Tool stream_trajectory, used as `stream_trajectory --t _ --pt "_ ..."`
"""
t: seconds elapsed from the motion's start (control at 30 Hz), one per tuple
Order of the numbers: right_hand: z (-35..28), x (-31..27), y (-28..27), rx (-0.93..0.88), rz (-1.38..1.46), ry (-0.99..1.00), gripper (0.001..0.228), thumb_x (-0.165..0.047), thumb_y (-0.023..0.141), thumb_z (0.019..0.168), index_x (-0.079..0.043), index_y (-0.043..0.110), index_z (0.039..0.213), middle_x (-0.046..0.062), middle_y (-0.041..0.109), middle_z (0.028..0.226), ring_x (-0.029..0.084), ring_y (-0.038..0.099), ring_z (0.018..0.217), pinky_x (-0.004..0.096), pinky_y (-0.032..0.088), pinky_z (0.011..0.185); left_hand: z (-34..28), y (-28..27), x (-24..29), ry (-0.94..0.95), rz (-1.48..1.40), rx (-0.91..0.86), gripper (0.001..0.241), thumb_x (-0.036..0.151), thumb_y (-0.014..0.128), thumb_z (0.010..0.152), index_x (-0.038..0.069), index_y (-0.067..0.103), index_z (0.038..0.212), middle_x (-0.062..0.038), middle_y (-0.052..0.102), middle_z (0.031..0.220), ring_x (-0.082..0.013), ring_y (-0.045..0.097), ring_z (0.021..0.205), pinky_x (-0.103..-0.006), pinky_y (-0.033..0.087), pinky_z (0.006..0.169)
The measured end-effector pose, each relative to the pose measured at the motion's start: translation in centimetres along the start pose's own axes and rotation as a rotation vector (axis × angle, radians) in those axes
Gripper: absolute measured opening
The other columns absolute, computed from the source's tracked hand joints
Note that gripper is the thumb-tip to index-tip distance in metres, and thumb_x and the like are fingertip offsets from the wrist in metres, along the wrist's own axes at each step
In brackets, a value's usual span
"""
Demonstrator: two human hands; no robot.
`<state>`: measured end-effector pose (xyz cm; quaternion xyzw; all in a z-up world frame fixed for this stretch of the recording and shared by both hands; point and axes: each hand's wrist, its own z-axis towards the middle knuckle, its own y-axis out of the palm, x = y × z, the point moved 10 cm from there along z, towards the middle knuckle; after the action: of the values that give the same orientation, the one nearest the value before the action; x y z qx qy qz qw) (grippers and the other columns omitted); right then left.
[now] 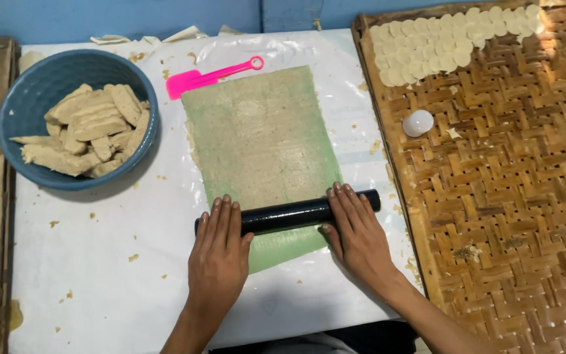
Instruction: Rolling out dough or paste into thin sheets using a rolling pin.
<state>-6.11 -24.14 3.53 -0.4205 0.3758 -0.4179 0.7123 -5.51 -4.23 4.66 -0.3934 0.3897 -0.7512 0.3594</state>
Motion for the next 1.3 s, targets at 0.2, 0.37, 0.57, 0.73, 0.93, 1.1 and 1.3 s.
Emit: stream_trajectory --t 0.2,0.37,0.57,0.73,0.93,1.1,1.3 --pt "1.4 0.6 -0.5 -0.055 0.088 0.056 0.054 -0.034 0.056 0.1 0.004 0.054 0.138 0.021 0.05 0.151 0.034 0.045 0.144 0.046 0.032 0.121 2.6 1.2 -1.8 -0.094 -0.109 -0.145 0.059 0.034 0.056 0.098 -0.012 0.053 0.135 -0.033 0.047 0.151 -0.0444 0.043 0.143 -0.0549 0.031 0.119" --pt "3.1 1.0 1.5 -0.161 0.078 0.048 0.063 -0.047 0.041 0.105 0.004 0.051 0.14 0.027 0.038 0.158 0.039 0.029 0.152 0.053 0.021 0.124 4.3 3.6 -3.0 -0.101 0.06 -0.182 0.067 0.038 0.041 0.104 -0.014 0.041 0.147 -0.038 0.026 0.161 -0.0477 0.019 0.154 -0.0647 0.009 0.121" --pt "5.4 1.2 1.7 -0.139 0.066 0.015 0.07 -0.047 0.045 0.104 0.01 0.044 0.145 0.028 0.04 0.157 0.039 0.033 0.15 0.054 0.022 0.122 5.2 4.6 -4.3 -0.147 0.082 -0.206 0.068 0.039 0.037 0.104 -0.013 0.037 0.149 -0.038 0.021 0.162 -0.0485 0.012 0.155 -0.0679 0.007 0.119" --pt "6.3 1.7 2.5 -0.149 0.071 0.025 0.072 -0.048 0.04 0.105 0.011 0.042 0.146 0.031 0.041 0.155 0.042 0.034 0.15 0.055 0.022 0.122 6.5 5.1 -5.2 -0.16 0.079 -0.228 0.072 0.04 0.041 0.102 -0.015 0.036 0.149 -0.041 0.017 0.162 -0.052 0.012 0.153 -0.0688 0.008 0.118" --pt "6.6 1.7 2.5 -0.141 0.067 0.029 0.071 -0.047 0.042 0.104 0.011 0.044 0.144 0.031 0.044 0.153 0.042 0.036 0.148 0.055 0.024 0.121 7.1 5.6 -5.7 -0.17 0.067 -0.257 0.075 0.042 0.04 0.101 -0.015 0.034 0.149 -0.042 0.016 0.161 -0.0526 0.009 0.154 -0.0678 0.006 0.118" --pt "7.2 2.2 3.2 -0.15 0.037 0.036 0.07 -0.047 0.041 0.104 0.01 0.044 0.145 0.031 0.042 0.155 0.041 0.034 0.149 0.055 0.024 0.121 7.8 6.1 -6.3 -0.169 0.073 -0.264 0.076 0.043 0.04 0.101 -0.014 0.032 0.15 -0.042 0.013 0.162 -0.0519 0.006 0.154 -0.0675 0.005 0.119" --pt "10.0 3.6 4.2 -0.125 0.048 0.067 0.066 -0.048 0.04 0.105 0.006 0.05 0.142 0.03 0.045 0.153 0.043 0.038 0.147 0.057 0.029 0.118 11.0 6.2 -7.4 -0.191 0.056 -0.265 0.079 0.048 0.041 0.101 -0.015 0.035 0.149 -0.047 0.012 0.159 -0.0583 0.005 0.151 -0.0723 0.007 0.115"
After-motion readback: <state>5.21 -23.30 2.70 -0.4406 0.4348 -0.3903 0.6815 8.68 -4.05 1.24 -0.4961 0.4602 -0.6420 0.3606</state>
